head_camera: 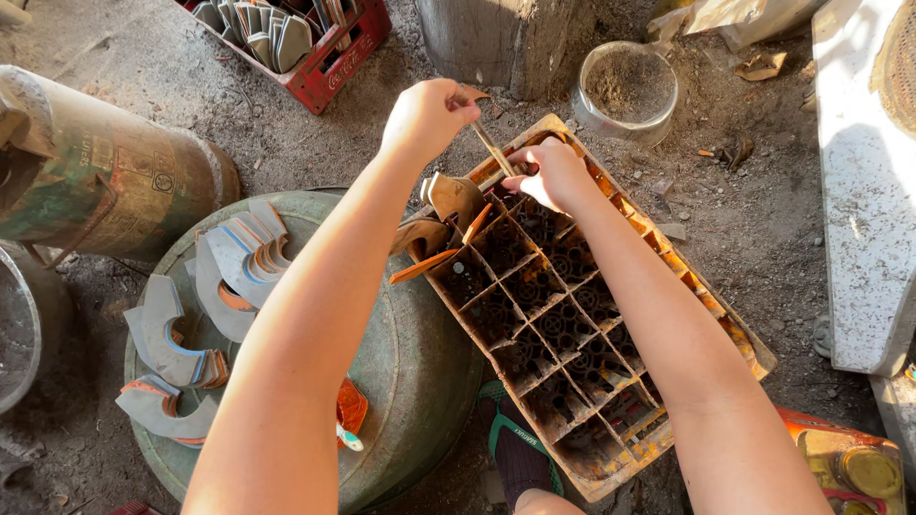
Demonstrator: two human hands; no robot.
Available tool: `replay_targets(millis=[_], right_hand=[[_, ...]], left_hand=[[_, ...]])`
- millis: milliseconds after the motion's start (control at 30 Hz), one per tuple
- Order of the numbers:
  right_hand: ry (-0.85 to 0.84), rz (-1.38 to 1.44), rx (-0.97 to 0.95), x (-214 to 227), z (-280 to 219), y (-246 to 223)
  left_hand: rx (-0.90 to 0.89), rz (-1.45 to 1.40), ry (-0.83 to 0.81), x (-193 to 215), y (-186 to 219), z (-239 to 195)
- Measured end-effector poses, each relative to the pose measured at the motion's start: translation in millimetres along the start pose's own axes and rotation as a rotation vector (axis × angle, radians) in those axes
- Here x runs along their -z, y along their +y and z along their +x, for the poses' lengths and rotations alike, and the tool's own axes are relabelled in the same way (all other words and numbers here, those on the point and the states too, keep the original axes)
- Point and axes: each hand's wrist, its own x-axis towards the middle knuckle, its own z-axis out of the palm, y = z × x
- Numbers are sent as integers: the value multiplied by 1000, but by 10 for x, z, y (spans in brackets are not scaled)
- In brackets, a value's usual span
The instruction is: The person sits on the ground and paints curved metal pieces orange using a small brush. They dip the brush into a small container of orange paint, apply it to each piece, and place the painted pieces into a compartmentalized tray. The person repeats this process for several pieces.
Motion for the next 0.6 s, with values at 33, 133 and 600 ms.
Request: replay_targets(millis=[33, 133, 600], right_hand=[[-14, -16, -2, 43, -11, -4], [-56, -79, -11, 183, 51, -42], [-274, -261, -122, 271, 151, -118]], left_hand=[[-29, 8, 6, -16, 16, 10], [-52, 44, 14, -7, 47, 43], [73, 94, -20, -169, -68, 163]])
